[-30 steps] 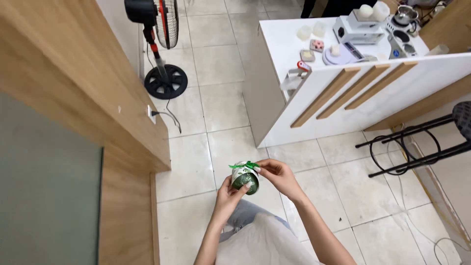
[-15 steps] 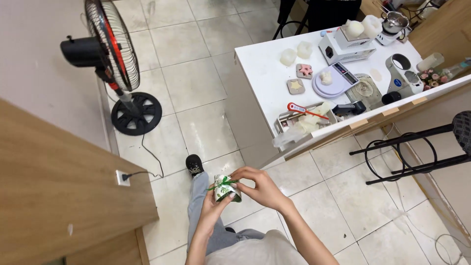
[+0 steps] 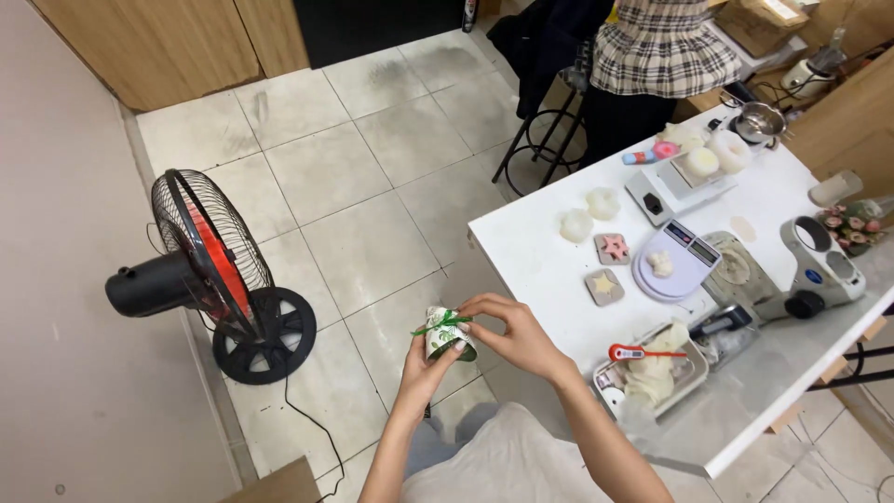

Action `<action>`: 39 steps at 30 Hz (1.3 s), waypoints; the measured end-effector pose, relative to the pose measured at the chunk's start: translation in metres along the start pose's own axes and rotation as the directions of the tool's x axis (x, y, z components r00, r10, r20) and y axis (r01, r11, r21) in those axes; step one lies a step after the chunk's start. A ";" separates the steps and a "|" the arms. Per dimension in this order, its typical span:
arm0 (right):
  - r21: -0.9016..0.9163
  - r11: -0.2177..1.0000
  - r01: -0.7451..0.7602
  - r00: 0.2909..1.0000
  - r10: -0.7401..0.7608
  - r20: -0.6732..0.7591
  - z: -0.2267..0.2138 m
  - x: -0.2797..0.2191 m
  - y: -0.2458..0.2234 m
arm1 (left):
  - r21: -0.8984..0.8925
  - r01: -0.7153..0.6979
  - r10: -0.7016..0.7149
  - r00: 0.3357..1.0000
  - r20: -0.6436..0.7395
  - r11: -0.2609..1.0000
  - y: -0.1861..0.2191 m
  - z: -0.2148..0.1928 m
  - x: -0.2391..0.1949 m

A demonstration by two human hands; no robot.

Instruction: Stocking and organizing wrapped candles from a shipping box onto a display shelf.

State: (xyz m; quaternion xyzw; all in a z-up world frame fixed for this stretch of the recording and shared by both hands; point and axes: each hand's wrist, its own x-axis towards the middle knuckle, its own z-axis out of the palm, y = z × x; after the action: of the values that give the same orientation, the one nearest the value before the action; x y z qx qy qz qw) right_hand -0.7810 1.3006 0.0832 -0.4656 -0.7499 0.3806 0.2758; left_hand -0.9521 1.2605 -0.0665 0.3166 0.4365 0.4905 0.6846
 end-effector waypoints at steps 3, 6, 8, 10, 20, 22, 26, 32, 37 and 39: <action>0.065 0.995 -0.073 0.996 0.076 -0.050 -0.001 0.053 0.016 | -0.019 -0.015 0.016 1.000 0.015 1.000 0.035 -0.011 0.047; 0.087 0.994 -0.061 0.995 0.067 -0.071 0.006 0.106 0.044 | -0.039 0.023 -0.023 1.000 -0.005 0.999 0.044 -0.028 0.094; 0.100 0.990 -0.099 0.994 0.103 -0.039 0.011 0.143 0.060 | -0.034 0.069 -0.070 0.997 -0.030 0.997 0.050 -0.044 0.122; 0.155 0.967 -0.201 0.978 0.189 0.088 0.014 0.186 0.074 | -0.044 0.123 -0.127 0.987 -0.094 0.991 0.062 -0.062 0.154; 0.370 0.926 -0.079 0.997 0.071 0.034 -0.026 0.447 0.162 | 0.068 0.126 -0.114 0.981 -0.155 0.990 0.166 -0.103 0.416; 0.291 0.956 0.039 0.999 -0.036 -0.014 -0.056 0.506 0.164 | 0.155 0.036 -0.013 0.989 -0.145 0.987 0.199 -0.096 0.475; 0.272 0.962 0.012 0.998 0.004 -0.058 -0.099 0.602 0.176 | 0.119 0.046 -0.030 0.992 -0.126 0.992 0.229 -0.092 0.573; -0.160 0.981 0.112 0.992 -0.119 -0.034 -0.141 0.690 0.215 | -0.048 0.272 -0.274 0.960 -0.054 0.961 0.219 -0.099 0.691; -0.150 0.984 -0.097 0.994 0.089 -0.056 -0.155 0.756 0.269 | 0.067 0.397 -0.400 0.916 0.038 0.915 0.174 -0.127 0.799; -0.159 0.980 -0.116 0.991 0.104 -0.078 -0.169 0.794 0.275 | 0.085 0.426 -0.431 0.900 0.056 0.901 0.209 -0.120 0.839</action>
State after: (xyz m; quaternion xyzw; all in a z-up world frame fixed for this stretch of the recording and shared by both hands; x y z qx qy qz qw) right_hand -0.8455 2.1508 -0.0035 -0.5404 -0.7416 0.3161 0.2410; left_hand -1.0283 2.1226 -0.1775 0.2544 0.4872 0.3002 0.7796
